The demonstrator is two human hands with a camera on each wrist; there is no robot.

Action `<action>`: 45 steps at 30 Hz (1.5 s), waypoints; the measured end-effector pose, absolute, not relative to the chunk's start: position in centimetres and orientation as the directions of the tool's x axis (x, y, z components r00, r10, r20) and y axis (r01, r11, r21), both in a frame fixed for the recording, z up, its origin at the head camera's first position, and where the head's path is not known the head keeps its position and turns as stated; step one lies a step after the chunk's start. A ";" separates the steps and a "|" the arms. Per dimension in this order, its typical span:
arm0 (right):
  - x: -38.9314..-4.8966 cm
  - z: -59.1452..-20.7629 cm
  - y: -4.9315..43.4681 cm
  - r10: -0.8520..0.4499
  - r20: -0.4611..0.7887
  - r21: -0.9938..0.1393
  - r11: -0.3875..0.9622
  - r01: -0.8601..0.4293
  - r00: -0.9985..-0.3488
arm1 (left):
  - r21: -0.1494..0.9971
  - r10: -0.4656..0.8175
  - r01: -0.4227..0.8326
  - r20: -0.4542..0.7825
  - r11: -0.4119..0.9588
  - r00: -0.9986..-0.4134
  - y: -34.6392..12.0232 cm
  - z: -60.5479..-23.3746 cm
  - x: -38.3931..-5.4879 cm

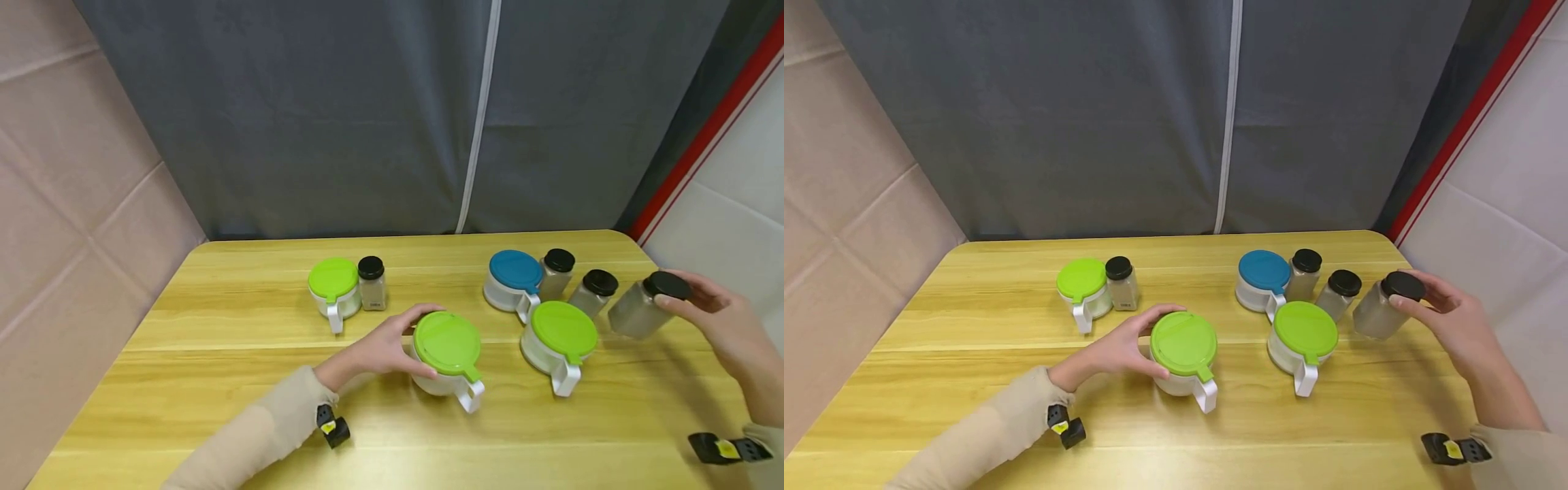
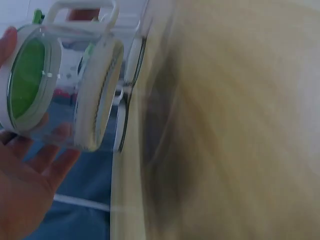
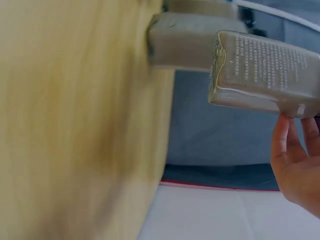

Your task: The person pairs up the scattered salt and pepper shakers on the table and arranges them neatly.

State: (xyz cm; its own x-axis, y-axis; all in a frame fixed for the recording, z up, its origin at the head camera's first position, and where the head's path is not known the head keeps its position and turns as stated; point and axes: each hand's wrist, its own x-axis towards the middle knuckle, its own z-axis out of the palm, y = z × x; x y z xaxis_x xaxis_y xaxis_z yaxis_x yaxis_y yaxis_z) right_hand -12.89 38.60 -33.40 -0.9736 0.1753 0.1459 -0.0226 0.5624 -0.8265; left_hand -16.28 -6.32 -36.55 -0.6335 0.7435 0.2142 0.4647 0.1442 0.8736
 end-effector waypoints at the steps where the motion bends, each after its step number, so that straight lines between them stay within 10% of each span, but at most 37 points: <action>1: -12.8 -33.2 38.4 0.181 0.155 -0.828 0.560 -0.028 -0.971 | 0.875 0.751 0.462 0.209 0.142 -0.626 -6.6 -36.4 -16.5; 19: -11.9 -28.7 32.0 0.089 0.347 -0.937 0.079 -0.340 -0.934 | 0.884 0.816 0.458 0.194 0.095 -0.544 -9.5 -32.9 -18.1; 45: -12.2 -31.0 18.6 -0.188 0.137 -0.901 0.385 -0.201 -0.973 | 0.891 0.794 0.426 0.141 0.159 -0.591 -10.5 -35.3 -19.5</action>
